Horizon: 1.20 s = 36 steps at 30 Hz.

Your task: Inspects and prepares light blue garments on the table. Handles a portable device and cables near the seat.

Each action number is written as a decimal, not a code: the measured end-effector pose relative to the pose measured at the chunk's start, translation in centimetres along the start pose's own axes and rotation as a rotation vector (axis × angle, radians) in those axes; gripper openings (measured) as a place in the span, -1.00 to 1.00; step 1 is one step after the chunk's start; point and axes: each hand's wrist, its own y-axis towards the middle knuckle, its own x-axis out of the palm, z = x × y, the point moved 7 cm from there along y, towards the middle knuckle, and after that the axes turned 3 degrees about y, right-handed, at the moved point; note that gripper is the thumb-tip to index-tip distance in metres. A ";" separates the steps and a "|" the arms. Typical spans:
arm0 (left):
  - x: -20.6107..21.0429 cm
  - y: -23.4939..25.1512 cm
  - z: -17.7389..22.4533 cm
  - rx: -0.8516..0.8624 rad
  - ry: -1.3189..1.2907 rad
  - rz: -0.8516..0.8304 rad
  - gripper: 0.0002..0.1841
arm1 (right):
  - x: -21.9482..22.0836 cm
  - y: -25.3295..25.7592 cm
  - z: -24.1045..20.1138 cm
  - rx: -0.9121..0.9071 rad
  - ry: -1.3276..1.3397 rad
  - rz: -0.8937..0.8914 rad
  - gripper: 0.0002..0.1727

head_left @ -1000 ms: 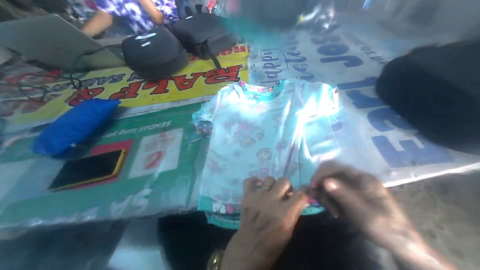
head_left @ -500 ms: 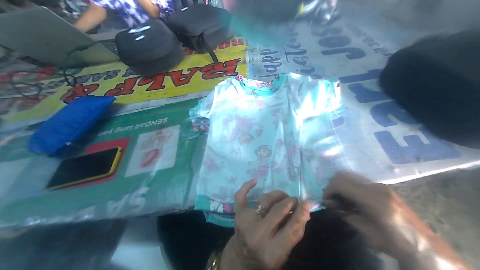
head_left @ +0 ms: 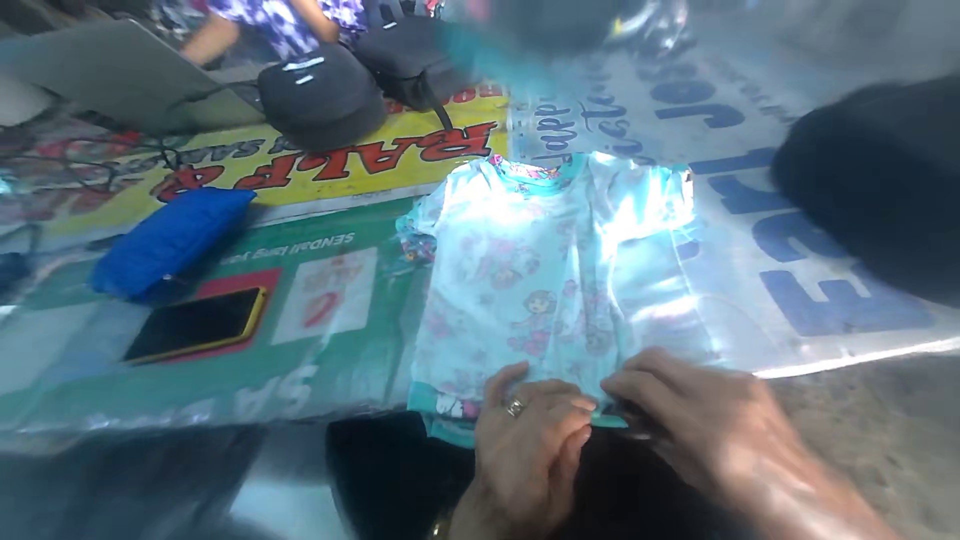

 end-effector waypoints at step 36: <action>1.1 4.4 0.0 -0.293 -0.508 0.036 -0.87 | -1.7 1.5 2.4 0.212 0.923 0.173 -0.78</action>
